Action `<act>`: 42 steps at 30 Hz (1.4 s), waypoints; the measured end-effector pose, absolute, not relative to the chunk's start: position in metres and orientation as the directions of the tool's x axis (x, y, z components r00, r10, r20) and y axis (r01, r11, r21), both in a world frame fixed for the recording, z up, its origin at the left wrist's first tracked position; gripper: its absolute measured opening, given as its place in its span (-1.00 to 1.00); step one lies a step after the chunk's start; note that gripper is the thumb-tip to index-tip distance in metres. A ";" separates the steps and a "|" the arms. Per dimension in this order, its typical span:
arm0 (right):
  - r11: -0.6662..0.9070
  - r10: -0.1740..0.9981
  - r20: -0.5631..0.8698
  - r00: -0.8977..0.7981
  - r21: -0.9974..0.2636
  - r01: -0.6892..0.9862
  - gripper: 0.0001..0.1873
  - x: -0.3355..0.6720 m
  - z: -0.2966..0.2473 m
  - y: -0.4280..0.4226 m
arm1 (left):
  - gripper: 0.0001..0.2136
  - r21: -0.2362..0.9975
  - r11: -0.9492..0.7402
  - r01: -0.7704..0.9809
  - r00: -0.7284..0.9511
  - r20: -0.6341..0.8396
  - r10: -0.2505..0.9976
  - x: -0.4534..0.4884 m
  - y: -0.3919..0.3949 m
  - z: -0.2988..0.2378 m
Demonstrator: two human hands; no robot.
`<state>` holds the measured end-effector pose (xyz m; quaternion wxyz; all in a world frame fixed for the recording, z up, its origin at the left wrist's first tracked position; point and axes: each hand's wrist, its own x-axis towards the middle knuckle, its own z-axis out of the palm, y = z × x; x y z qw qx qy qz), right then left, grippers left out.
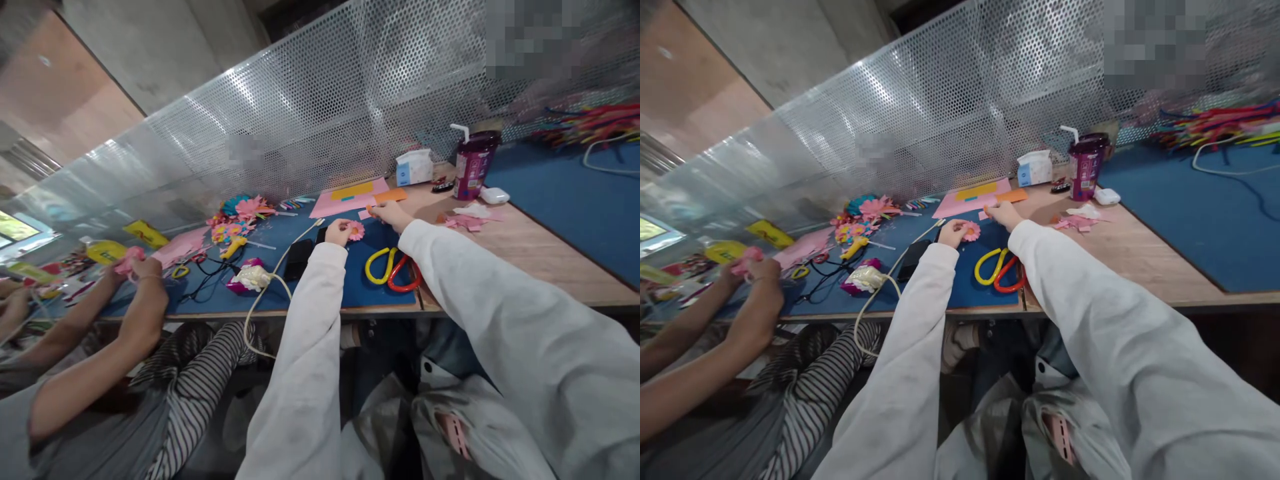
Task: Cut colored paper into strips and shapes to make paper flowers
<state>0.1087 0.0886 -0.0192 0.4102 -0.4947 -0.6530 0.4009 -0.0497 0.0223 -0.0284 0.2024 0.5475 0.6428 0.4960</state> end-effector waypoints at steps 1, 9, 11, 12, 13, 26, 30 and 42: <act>0.137 0.980 0.102 -0.170 -0.969 0.206 -0.78 0.109 -0.018 0.086 | -0.93 0.859 -0.101 0.503 -0.306 0.286 0.908 -0.050 0.023 -0.029; 0.036 0.955 0.024 -0.295 -0.999 0.033 -0.82 0.099 -0.008 0.062 | -0.86 0.870 -0.199 0.450 -0.187 0.310 0.932 -0.055 0.022 -0.037; 0.058 0.945 0.044 -0.324 -0.998 0.033 -0.82 0.098 -0.008 0.060 | -0.82 0.871 -0.206 0.447 -0.177 0.312 0.934 -0.056 0.022 -0.037; 0.061 0.939 0.049 -0.339 -0.998 0.024 -0.82 0.098 -0.009 0.060 | -0.80 0.869 -0.208 0.448 -0.174 0.313 0.934 -0.056 0.022 -0.038; 0.060 0.934 0.050 -0.354 -0.998 0.016 -0.81 0.098 -0.009 0.060 | -0.79 0.866 -0.209 0.454 -0.172 0.315 0.933 -0.056 0.023 -0.038; 0.047 0.904 0.092 -0.417 -0.992 -0.116 -0.67 0.099 -0.013 0.062 | -0.90 0.830 -0.244 0.502 -0.151 0.362 0.920 -0.051 0.011 -0.023; 0.054 0.900 0.102 -0.423 -0.991 -0.125 -0.68 0.099 -0.014 0.063 | -0.91 0.855 -0.217 0.470 -0.156 0.323 0.934 -0.051 0.012 -0.022; 0.135 0.920 0.148 -0.364 -0.989 -0.060 -0.72 0.100 -0.014 0.063 | -0.88 0.893 -0.160 0.421 -0.207 0.266 0.942 -0.054 0.018 -0.026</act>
